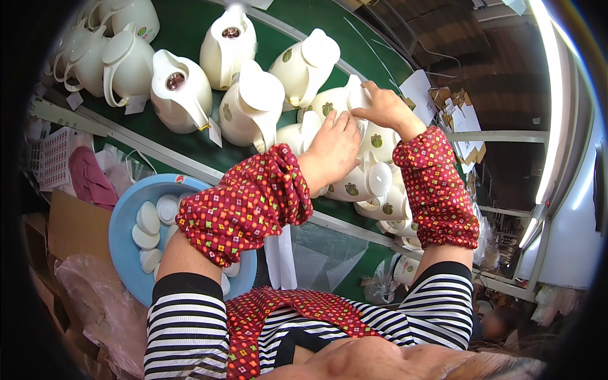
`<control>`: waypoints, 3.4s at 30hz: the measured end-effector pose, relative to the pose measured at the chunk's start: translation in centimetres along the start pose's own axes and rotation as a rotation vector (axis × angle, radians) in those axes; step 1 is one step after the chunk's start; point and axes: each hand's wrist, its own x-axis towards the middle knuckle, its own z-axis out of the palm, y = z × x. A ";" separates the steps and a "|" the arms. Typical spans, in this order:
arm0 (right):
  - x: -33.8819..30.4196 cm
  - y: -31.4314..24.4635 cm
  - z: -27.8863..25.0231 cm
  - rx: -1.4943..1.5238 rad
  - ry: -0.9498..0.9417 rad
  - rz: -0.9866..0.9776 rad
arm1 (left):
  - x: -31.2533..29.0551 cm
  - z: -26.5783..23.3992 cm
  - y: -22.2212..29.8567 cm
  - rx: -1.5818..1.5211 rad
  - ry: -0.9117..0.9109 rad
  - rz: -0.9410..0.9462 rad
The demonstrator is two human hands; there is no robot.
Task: The person repeatedly picks up white ceramic pitchers from a green conveyor belt, places a small round white cap into the spout, and returns the pitcher to the belt. The person also handles a strip of small red stickers, peeling and applying them to the pitchers. The work area includes a blue basin of caps and stacks of finished pitchers.
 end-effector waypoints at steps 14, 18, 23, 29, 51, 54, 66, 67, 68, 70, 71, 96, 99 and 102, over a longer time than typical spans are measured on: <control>-0.6 -0.7 -1.6 -0.222 -0.064 0.031 | 0.2 0.3 -0.3 0.083 -0.233 0.081; -0.5 0.3 -1.0 -0.095 0.052 -0.048 | 0.3 0.8 -0.2 0.117 -0.236 0.106; 0.4 -0.4 1.0 -0.086 0.003 0.066 | 0.5 0.3 0.0 0.165 -0.287 0.117; -1.5 -0.1 0.2 0.088 0.072 -0.266 | 0.7 -0.2 -0.1 0.171 -0.352 0.109; -1.2 1.4 -0.5 -0.062 0.045 -0.606 | 0.4 0.4 -0.5 0.029 -0.305 0.128; -1.2 1.9 -0.1 -0.218 0.081 -0.750 | 0.4 0.6 -0.5 0.024 -0.301 0.134; -1.1 -0.7 -1.7 -0.116 -0.027 -0.160 | 0.2 0.5 -0.7 0.029 -0.282 0.133; -1.3 -0.4 -1.7 -0.079 -0.010 -0.254 | 0.2 0.6 -0.8 0.030 -0.279 0.131; -1.7 -0.1 -1.8 -0.045 0.005 -0.342 | 0.2 0.6 -0.7 0.030 -0.278 0.137; -1.1 1.0 -1.1 -0.097 -0.068 -0.398 | 0.2 0.7 -0.5 0.034 -0.261 0.143; -0.9 1.1 -1.2 -0.122 -0.087 -0.403 | 0.2 0.7 -0.5 0.037 -0.255 0.141; 0.2 -1.6 6.5 -0.134 0.287 0.098 | 0.4 -0.2 -0.4 0.022 -0.316 0.150; 0.1 -2.7 4.8 -0.262 0.232 0.120 | 0.1 -0.1 -0.6 -0.108 -0.144 0.170; -0.3 -6.9 1.1 -0.246 0.390 -0.039 | -2.1 -1.2 -1.3 -0.247 0.168 0.197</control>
